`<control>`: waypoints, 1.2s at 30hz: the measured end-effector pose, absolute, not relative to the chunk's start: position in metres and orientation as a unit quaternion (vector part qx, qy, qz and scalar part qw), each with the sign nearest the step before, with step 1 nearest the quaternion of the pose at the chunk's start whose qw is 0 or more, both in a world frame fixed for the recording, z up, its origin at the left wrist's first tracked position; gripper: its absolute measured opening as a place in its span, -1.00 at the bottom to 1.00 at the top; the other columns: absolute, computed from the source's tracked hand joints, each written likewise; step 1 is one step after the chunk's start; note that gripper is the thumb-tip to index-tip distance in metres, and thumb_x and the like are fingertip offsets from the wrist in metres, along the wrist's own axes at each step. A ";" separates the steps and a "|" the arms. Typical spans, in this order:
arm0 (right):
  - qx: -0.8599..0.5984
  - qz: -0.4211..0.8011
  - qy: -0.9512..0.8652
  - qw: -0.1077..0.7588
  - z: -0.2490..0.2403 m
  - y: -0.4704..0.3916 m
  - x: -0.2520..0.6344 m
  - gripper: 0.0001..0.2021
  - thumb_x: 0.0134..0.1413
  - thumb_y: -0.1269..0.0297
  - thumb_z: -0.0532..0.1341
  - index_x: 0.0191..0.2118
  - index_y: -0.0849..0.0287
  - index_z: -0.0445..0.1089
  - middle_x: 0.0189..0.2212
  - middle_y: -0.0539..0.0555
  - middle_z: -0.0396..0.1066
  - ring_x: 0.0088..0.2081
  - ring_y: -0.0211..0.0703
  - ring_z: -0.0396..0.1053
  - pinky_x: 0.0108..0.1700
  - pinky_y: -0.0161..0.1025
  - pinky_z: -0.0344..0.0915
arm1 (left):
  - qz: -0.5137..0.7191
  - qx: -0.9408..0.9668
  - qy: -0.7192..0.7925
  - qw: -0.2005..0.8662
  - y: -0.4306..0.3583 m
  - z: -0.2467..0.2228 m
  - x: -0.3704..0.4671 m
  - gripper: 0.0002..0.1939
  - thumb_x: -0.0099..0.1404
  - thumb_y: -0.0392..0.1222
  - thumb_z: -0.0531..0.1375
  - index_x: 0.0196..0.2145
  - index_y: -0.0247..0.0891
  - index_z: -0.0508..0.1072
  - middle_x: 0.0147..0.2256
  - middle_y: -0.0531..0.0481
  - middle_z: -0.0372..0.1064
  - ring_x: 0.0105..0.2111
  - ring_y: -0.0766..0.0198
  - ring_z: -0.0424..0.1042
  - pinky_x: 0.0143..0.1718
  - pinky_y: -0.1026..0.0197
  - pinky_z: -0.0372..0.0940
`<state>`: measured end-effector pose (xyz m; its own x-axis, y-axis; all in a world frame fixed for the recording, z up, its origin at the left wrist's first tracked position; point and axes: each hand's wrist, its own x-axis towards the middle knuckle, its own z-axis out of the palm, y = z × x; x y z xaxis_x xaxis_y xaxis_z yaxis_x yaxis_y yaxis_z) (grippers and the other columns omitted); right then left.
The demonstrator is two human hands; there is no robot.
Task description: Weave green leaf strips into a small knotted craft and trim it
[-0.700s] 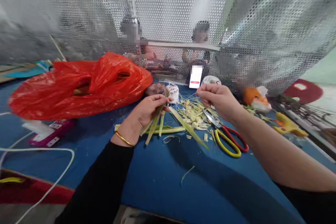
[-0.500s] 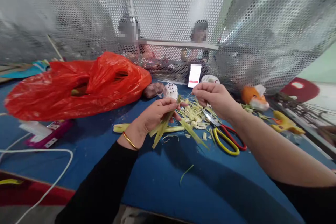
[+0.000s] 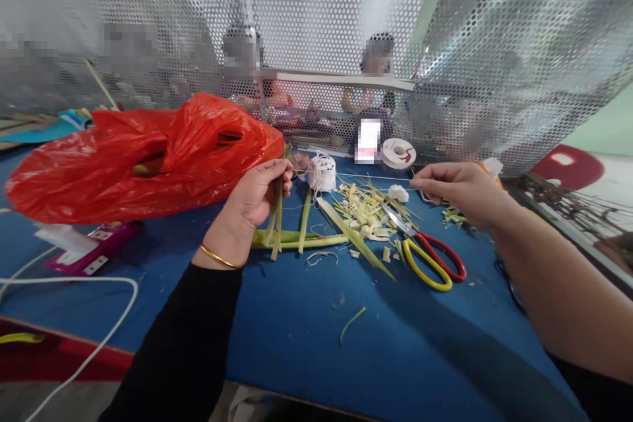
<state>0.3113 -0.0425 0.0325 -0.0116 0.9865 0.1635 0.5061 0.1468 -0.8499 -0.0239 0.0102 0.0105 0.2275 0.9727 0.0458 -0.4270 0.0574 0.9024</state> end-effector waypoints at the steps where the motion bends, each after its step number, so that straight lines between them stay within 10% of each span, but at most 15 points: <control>1: -0.586 0.303 -0.628 0.412 0.028 -0.046 0.316 -0.73 -0.15 0.05 0.39 -0.47 0.17 0.49 -0.63 -0.06 0.27 -0.58 -0.34 0.10 -0.53 -0.31 0.01 | 0.535 0.433 0.323 0.650 0.009 0.011 -0.024 -0.89 0.23 -0.32 0.22 -0.46 -0.35 0.47 -0.56 0.10 0.28 -0.61 0.45 0.30 -0.59 0.40 0.26; 13: -0.626 0.309 -0.532 0.479 -0.007 -0.080 0.348 -0.60 -0.26 -0.05 0.42 -0.47 0.24 0.47 -0.65 -0.04 0.25 -0.57 -0.31 0.13 -0.51 -0.28 0.05 | 0.526 0.486 0.472 0.513 0.011 0.012 -0.021 -0.87 0.18 -0.31 0.23 -0.52 -0.31 0.46 -0.55 0.06 0.34 -0.64 0.45 0.28 -0.61 0.38 0.15; 18: -0.640 0.312 -0.525 0.465 -0.023 -0.086 0.352 -0.62 -0.24 -0.05 0.40 -0.51 0.21 0.46 -0.67 -0.07 0.23 -0.60 -0.33 0.10 -0.53 -0.30 0.04 | 0.407 0.593 0.625 0.305 0.008 0.009 -0.018 -0.86 0.17 -0.29 0.21 -0.54 -0.22 0.44 -0.60 0.00 0.35 -0.56 0.23 0.38 -0.53 0.26 0.17; 23: -0.670 0.274 -0.510 0.464 -0.024 -0.086 0.348 -0.68 -0.23 0.01 0.36 -0.50 0.20 0.47 -0.73 -0.11 0.16 -0.65 -0.35 0.03 -0.59 -0.33 -0.03 | 0.462 0.636 0.619 -0.007 -0.011 0.022 -0.004 -0.89 0.24 -0.24 0.17 -0.44 -0.20 0.46 -0.20 -0.11 0.46 -0.32 0.14 0.45 -0.35 0.18 0.23; 26: -0.672 0.245 -0.517 0.471 -0.021 -0.088 0.336 -0.72 -0.18 0.04 0.34 -0.54 0.19 0.45 -0.73 -0.12 0.14 -0.65 -0.35 0.00 -0.60 -0.34 -0.04 | 0.434 0.661 0.559 0.251 -0.034 0.025 0.024 -0.90 0.23 -0.18 0.21 -0.40 -0.20 0.52 -0.60 0.04 0.37 -0.63 0.28 0.33 -0.56 0.26 0.18; 29: -0.663 0.241 -0.530 0.471 -0.021 -0.094 0.320 -0.73 -0.08 0.06 0.30 -0.53 0.17 0.44 -0.71 -0.10 0.18 -0.64 -0.32 0.04 -0.58 -0.33 0.00 | 0.297 0.574 0.435 0.627 -0.059 0.018 0.059 -0.90 0.18 -0.19 0.28 -0.43 -0.27 0.52 -0.54 -0.04 0.44 -0.65 0.32 0.37 -0.67 0.32 0.15; 36: -0.628 0.066 -0.702 0.328 -0.028 -0.130 0.273 -0.74 0.22 0.17 0.10 -0.37 0.15 0.46 -0.62 -0.02 0.39 -0.58 -0.24 0.26 -0.47 -0.31 0.09 | 0.243 0.309 0.341 0.854 -0.076 -0.012 0.092 -0.94 0.17 -0.31 0.32 -0.44 -0.33 0.52 -0.32 -0.14 0.54 -0.41 0.25 0.54 -0.55 0.35 0.36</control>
<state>0.2727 -0.1295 -0.0280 0.0055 0.9258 0.3780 0.8390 0.2015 -0.5055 0.0922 -0.0761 -0.0117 0.6488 0.6257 -0.4331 -0.2040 0.6913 0.6931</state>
